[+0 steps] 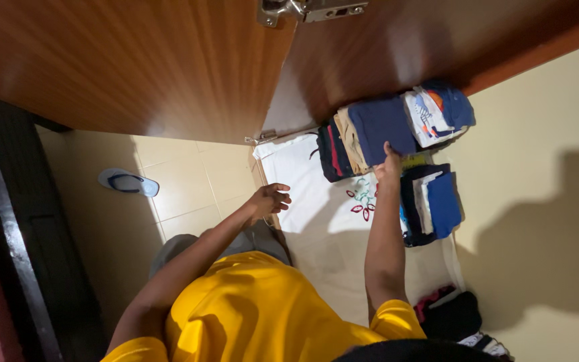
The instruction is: The person sorts folded clothes by picking them up from a large pile on a surface, carrying them to a different pile, and placing them on top.
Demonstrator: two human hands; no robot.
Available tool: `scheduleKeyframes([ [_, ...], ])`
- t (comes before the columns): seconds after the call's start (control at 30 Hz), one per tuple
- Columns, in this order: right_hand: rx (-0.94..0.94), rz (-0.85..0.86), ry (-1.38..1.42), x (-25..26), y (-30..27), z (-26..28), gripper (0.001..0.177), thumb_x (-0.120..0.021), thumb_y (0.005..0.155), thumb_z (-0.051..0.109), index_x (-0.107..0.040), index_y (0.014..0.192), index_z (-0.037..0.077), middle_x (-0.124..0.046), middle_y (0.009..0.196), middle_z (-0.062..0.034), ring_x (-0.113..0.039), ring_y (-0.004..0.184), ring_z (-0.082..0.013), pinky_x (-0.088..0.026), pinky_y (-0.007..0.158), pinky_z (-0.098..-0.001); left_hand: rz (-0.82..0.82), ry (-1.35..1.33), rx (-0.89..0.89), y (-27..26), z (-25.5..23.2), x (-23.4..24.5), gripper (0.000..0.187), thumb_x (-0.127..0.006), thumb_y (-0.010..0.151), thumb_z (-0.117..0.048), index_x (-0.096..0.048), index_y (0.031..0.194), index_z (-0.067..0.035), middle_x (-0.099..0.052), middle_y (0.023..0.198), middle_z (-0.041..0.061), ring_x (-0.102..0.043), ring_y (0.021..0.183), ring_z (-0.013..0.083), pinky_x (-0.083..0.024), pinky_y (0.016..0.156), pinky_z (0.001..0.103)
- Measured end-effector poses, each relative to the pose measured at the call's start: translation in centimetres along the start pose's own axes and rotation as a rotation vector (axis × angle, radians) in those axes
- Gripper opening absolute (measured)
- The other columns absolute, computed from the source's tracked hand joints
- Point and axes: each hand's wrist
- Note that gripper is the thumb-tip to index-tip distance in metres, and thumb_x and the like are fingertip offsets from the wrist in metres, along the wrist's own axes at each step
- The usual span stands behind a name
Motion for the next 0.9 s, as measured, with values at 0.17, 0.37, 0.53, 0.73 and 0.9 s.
scheduleKeyframes([
  [0.17,0.394,-0.076,-0.390,-0.5,0.7,-0.3,0.073,-0.080,0.086,0.019,-0.043,0.147,0.005,-0.057,0.142,-0.0078,-0.056,0.128,-0.0291,-0.045,0.107,-0.0476,0.060,-0.028,-0.015,-0.3,-0.1,0.0,0.039,-0.055,0.094,-0.008,-0.055,0.133,-0.011,-0.068,0.112,0.004,-0.068,0.096,0.0165,-0.053,0.082,0.030],
  [0.37,0.792,-0.456,-0.984,-1.1,0.6,-1.3,0.107,-0.092,0.076,0.029,-0.027,0.149,-0.014,-0.045,0.149,-0.0324,-0.049,0.138,-0.0399,-0.038,0.119,-0.0417,0.014,0.009,-0.006,-1.1,-0.6,-0.6,0.037,-0.053,0.096,-0.012,-0.056,0.133,-0.010,-0.070,0.112,0.005,-0.068,0.097,0.0166,-0.054,0.082,0.029],
  [0.53,0.905,-0.416,-1.005,-1.4,-1.7,-2.0,0.130,-0.094,0.072,0.025,-0.002,0.158,-0.010,-0.018,0.158,-0.0373,-0.029,0.146,-0.0501,-0.027,0.122,-0.0467,-0.045,0.026,0.020,-2.3,-1.6,-0.9,0.037,-0.058,0.096,-0.011,-0.056,0.133,-0.009,-0.068,0.110,0.006,-0.067,0.095,0.0167,-0.053,0.078,0.028],
  [0.73,0.874,-0.502,-1.593,0.0,-2.6,-2.7,0.098,-0.074,0.093,0.054,-0.023,0.165,0.012,-0.002,0.166,-0.0311,-0.013,0.152,-0.0547,-0.022,0.118,-0.0659,-0.035,-0.002,-0.016,-2.1,-0.5,-0.1,0.038,-0.057,0.096,-0.010,-0.055,0.133,-0.007,-0.068,0.109,0.007,-0.067,0.094,0.0175,-0.054,0.078,0.028],
  [0.9,1.178,-0.387,-1.800,-0.8,-3.7,-4.9,0.076,-0.057,0.105,0.067,-0.040,0.164,0.021,-0.005,0.172,-0.0250,-0.007,0.157,-0.0505,-0.019,0.121,-0.0724,0.021,-0.031,-0.031,-1.7,0.2,0.4,0.040,-0.056,0.095,-0.006,-0.054,0.134,-0.007,-0.068,0.109,0.007,-0.068,0.095,0.0185,-0.053,0.077,0.029],
])
Point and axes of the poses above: each hand's wrist, its own y-axis towards the middle knuckle, its own x-axis out of the back of the hand, z = x × y
